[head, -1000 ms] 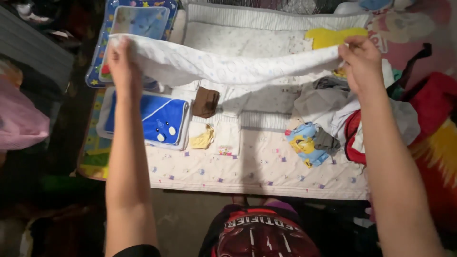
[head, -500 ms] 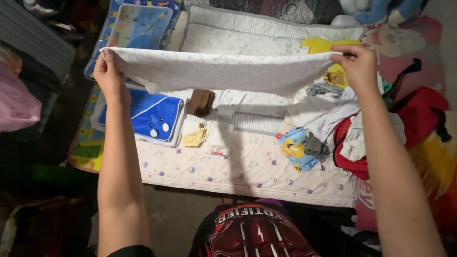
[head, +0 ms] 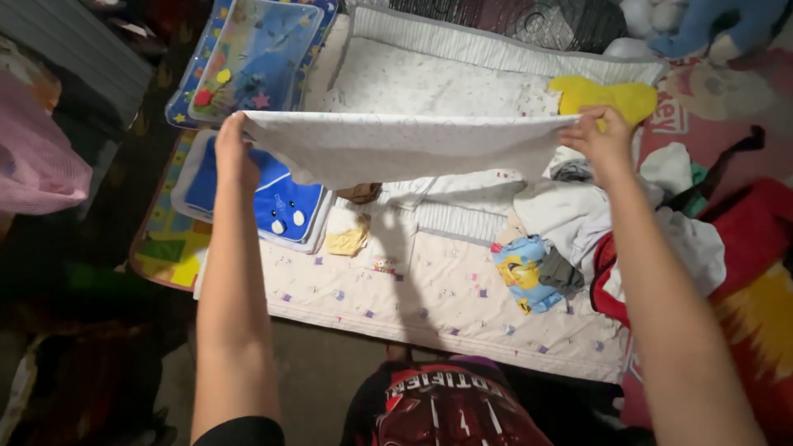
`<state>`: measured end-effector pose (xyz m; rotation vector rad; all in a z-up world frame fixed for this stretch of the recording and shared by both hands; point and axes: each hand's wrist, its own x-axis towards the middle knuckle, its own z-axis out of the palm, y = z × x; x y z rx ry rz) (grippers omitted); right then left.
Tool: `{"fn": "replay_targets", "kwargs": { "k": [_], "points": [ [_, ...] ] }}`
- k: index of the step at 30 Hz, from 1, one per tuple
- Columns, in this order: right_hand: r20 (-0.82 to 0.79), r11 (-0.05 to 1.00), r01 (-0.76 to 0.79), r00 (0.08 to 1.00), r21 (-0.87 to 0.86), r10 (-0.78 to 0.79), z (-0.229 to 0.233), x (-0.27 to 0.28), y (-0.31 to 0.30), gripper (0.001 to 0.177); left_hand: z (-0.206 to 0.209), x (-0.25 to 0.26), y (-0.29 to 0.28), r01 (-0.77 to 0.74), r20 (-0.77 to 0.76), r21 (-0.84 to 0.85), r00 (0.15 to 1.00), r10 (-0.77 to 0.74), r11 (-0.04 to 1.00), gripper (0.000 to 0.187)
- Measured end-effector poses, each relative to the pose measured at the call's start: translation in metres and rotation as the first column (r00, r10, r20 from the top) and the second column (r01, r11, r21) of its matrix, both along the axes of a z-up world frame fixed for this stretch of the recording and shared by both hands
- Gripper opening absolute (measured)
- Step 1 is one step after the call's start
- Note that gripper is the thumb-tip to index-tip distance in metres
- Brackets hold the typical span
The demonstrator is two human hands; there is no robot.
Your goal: Folding various baby clothes on a bed.
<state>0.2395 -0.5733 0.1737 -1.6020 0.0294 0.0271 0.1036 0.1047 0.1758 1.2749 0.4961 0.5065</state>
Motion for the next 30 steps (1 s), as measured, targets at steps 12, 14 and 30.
{"fn": "replay_targets", "kwargs": {
  "k": [12,14,30],
  "points": [
    [0.081,0.989,0.040,0.995,0.142,-0.052,-0.111,-0.079,0.017,0.022,-0.029,-0.118,-0.020,0.205,0.256,-0.002,0.946,-0.197,0.979,0.031],
    [0.104,1.000,0.001,0.995,-0.022,0.001,-0.155,-0.110,0.001,0.022,-0.103,-0.162,-0.008,0.175,0.024,0.104,0.984,-0.178,0.979,0.026],
    [-0.158,0.870,-0.194,0.978,-0.454,0.136,-0.387,-0.250,-0.021,0.009,-0.343,-0.320,-0.046,0.477,-0.680,0.471,0.732,-0.040,0.742,0.025]
  ]
}}
